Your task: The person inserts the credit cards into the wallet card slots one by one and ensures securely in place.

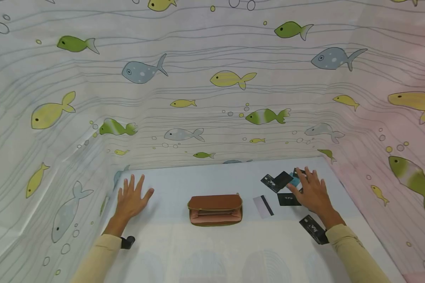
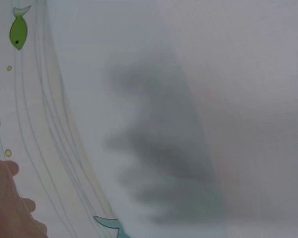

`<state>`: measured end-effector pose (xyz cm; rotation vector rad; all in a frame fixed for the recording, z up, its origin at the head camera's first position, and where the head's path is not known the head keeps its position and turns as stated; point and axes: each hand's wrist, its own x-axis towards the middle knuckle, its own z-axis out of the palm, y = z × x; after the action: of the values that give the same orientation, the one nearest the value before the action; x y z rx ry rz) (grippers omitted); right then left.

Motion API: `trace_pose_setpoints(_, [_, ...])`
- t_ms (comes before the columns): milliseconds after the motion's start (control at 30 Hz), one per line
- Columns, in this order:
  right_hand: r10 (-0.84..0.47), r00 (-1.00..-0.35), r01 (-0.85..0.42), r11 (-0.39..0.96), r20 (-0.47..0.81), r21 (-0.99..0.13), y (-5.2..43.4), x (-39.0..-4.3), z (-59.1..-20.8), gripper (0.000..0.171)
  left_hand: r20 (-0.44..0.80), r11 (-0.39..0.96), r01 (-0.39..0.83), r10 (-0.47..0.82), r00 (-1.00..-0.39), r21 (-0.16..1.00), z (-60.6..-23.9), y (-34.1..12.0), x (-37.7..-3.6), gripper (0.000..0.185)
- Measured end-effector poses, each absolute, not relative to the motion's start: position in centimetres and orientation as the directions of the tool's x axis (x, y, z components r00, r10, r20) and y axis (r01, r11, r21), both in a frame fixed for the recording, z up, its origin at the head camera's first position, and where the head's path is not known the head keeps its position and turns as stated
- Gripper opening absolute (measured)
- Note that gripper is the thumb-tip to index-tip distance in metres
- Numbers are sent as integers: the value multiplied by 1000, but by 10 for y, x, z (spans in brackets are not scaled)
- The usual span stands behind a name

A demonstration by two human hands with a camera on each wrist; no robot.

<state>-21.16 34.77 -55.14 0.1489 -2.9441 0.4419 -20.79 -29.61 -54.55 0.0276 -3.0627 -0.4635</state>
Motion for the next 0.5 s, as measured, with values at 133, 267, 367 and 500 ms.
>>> trace_pose_setpoints(133, [-80,-983,-126,948,164,-293,347,-211,-552,82,43,956,-4,-18,-999,294,-547,-298,-208,90])
trace_pose_setpoints(267, [-89,-984,-132,944,152,-302,348,-210,-554,83,50,953,-1,-17,-999,304,-549,-298,-207,88])
trace_pose_setpoints(367, [-94,-985,-137,939,146,-317,347,-209,-556,82,42,947,3,-11,-999,322,-550,-295,-204,87])
trace_pose_setpoints(500, [-104,-983,-151,928,151,-341,344,-208,-560,81,19,936,21,15,-1000,351,-555,-285,-201,84])
